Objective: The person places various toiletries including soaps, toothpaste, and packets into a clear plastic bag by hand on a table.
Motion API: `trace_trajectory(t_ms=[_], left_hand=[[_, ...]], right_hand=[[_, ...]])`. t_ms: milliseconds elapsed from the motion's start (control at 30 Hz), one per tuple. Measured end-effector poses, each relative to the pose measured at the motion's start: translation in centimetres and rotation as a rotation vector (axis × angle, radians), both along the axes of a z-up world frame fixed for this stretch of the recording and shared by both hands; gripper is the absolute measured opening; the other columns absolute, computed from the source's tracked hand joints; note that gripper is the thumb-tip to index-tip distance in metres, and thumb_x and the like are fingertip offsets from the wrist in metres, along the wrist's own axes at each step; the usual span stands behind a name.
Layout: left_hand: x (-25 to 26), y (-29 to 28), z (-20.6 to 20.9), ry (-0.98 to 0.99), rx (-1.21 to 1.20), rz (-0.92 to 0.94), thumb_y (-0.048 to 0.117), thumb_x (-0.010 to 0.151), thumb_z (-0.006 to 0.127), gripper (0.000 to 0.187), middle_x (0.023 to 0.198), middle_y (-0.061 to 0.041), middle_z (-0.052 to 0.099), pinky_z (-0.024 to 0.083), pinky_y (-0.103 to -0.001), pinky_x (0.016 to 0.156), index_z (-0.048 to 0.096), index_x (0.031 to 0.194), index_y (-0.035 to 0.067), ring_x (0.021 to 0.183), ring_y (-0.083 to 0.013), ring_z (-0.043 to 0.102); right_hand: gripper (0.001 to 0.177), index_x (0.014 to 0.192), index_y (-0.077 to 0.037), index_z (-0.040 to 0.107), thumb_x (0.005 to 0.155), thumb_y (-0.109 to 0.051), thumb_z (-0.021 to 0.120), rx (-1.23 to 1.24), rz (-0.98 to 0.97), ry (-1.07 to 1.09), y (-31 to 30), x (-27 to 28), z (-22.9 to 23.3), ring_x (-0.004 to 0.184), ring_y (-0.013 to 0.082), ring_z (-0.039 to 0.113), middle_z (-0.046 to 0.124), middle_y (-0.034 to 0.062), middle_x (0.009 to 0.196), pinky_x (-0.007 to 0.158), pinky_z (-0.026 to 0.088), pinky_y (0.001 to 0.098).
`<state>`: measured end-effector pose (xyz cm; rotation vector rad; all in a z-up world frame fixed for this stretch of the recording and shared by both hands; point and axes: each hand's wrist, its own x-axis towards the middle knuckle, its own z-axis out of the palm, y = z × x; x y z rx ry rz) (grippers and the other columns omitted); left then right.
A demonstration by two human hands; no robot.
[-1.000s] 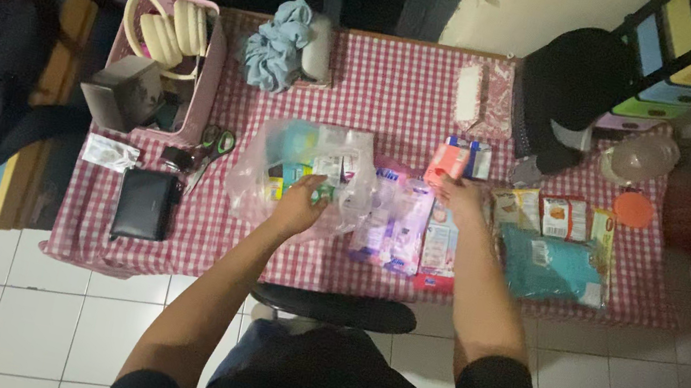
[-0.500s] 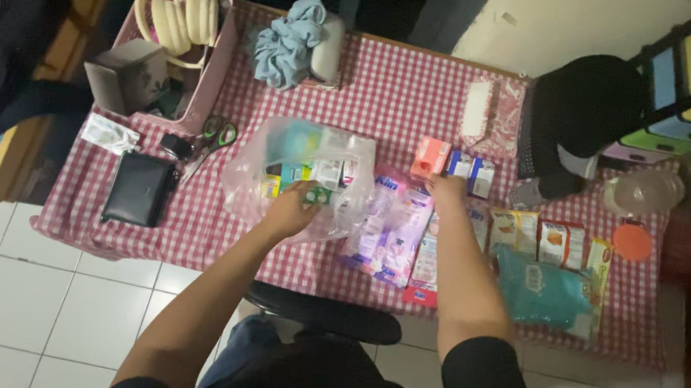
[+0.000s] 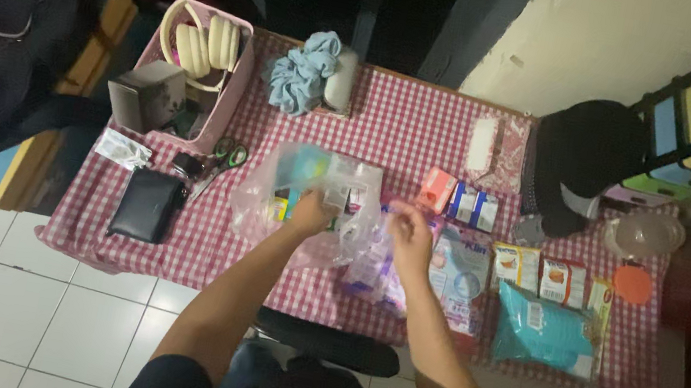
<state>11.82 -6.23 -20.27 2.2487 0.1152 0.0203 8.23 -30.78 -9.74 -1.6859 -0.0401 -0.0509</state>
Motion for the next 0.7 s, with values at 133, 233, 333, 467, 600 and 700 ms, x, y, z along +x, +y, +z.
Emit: trace_trajectory(t_ms=[133, 233, 333, 467, 600, 700], left_hand=[[2.1, -0.9, -0.8, 0.140, -0.105, 0.078, 0.030, 0.078, 0.079, 0.047, 0.111, -0.026, 0.073, 0.055, -0.048, 0.091, 0.071, 0.115, 0.002, 0.102, -0.0406, 0.071], [2.6, -1.6, -0.7, 0.180, -0.258, 0.153, 0.025, 0.077, 0.077, 0.043, 0.101, -0.019, 0.076, 0.056, -0.046, 0.084, 0.072, 0.113, 0.003, 0.093, -0.0345, 0.072], [1.8, -1.7, -0.4, 0.197, -0.639, 0.190, 0.021, 0.077, 0.074, 0.044, 0.098, -0.012, 0.074, 0.056, -0.043, 0.075, 0.069, 0.117, 0.003, 0.085, -0.0271, 0.069], [0.0, -1.0, 2.1, 0.423, -1.002, 0.229, 0.020, 0.086, 0.068, 0.041, 0.100, -0.010, 0.070, 0.055, -0.040, 0.071, 0.066, 0.123, 0.004, 0.085, -0.0238, 0.066], [-3.9, 0.9, 8.2, 0.443, -1.183, 0.134, 0.019, 0.090, 0.069, 0.043, 0.110, -0.012, 0.072, 0.059, -0.034, 0.082, 0.062, 0.129, 0.004, 0.098, -0.0235, 0.069], [-7.7, 1.8, 12.8, 0.408, -1.238, 0.060, 0.020, 0.085, 0.067, 0.046, 0.108, -0.008, 0.072, 0.061, -0.039, 0.078, 0.060, 0.128, 0.005, 0.095, -0.0226, 0.069]], right_hand=[[0.024, 0.120, -0.002, 0.068, 0.098, -0.010, 0.067, -0.030, 0.161, 0.036, 2.5, -4.7, 4.8, 0.102, 0.0123, 0.065, 0.069, 0.0041, 0.108, 0.092, 0.053, 0.0272], [0.024, 0.121, 0.000, 0.068, 0.100, -0.011, 0.065, 0.041, 0.333, 0.122, 3.8, -7.2, 5.9, 0.105, 0.0127, 0.066, 0.071, 0.0058, 0.110, 0.095, 0.054, 0.0281], [0.031, 0.128, -0.001, 0.064, 0.099, -0.013, 0.064, 0.059, 0.478, 0.245, 4.3, -7.9, 4.6, 0.104, 0.0140, 0.067, 0.071, 0.0067, 0.112, 0.092, 0.056, 0.0302], [0.045, 0.137, -0.002, 0.053, 0.098, -0.024, 0.063, -0.007, 0.412, 0.396, 5.1, -6.5, 0.4, 0.106, 0.0156, 0.070, 0.071, 0.0069, 0.120, 0.087, 0.058, 0.0324], [0.051, 0.140, -0.003, 0.052, 0.101, -0.036, 0.058, 0.103, 0.245, 0.541, 6.9, -5.2, 0.1, 0.104, 0.0208, 0.070, 0.067, 0.0112, 0.122, 0.089, 0.058, 0.0356], [0.051, 0.142, -0.009, 0.051, 0.100, -0.039, 0.056, 0.195, 0.185, 0.661, 8.8, -4.3, 2.4, 0.106, 0.0203, 0.070, 0.066, 0.0078, 0.125, 0.091, 0.056, 0.0353]])
